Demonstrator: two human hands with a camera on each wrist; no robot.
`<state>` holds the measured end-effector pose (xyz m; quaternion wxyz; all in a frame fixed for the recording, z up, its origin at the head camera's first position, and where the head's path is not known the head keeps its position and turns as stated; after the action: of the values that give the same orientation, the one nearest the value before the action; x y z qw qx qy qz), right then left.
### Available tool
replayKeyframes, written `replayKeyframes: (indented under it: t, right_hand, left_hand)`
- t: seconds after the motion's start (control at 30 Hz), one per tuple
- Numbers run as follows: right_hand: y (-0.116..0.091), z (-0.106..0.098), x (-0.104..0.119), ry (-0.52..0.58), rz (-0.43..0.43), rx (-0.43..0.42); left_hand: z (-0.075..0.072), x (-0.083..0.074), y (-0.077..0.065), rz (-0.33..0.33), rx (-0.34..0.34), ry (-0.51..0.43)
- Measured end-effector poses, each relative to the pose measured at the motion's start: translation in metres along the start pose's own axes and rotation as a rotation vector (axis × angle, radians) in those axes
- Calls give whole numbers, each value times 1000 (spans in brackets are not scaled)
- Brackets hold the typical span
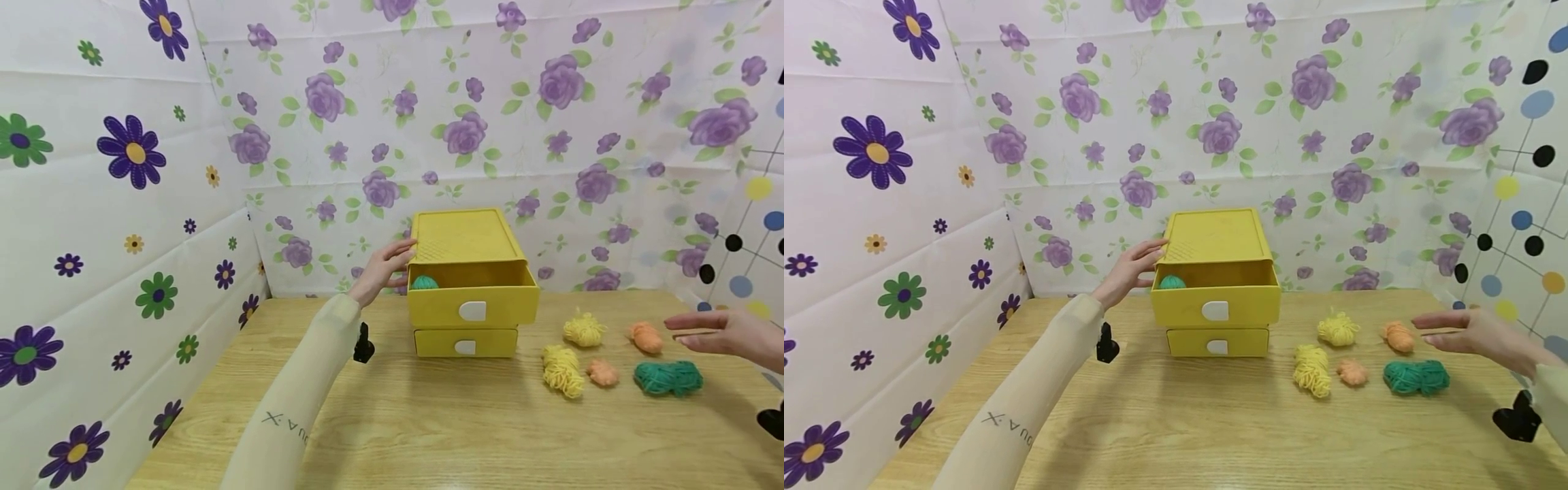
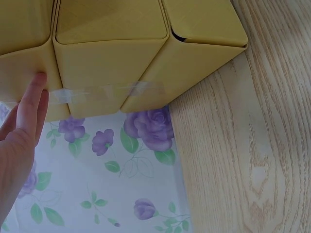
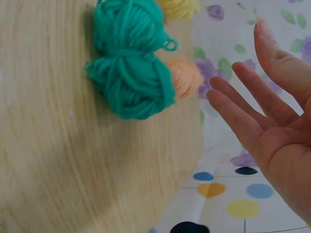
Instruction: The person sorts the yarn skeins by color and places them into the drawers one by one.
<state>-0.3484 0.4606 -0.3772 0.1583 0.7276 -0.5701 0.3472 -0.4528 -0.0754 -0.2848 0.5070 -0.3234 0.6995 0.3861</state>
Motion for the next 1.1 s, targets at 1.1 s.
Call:
replayKeyframes:
  t: [1.1]
  right_hand:
    - [2, 34, -39, 132, -120, 153]
  left_hand:
    - [2, -3, -3, 1, 0, -13]
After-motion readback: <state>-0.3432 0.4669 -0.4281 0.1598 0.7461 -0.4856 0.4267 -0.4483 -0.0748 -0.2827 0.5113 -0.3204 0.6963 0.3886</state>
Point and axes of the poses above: each hand's wrist, its own y-axis towards the middle knuckle, its own z-axis out of the palm, x = y × z, the point moved 5 cm from there along y, towards the middle knuckle, and after that the axes turned 6 degrees about x, right-handed, at the moved point
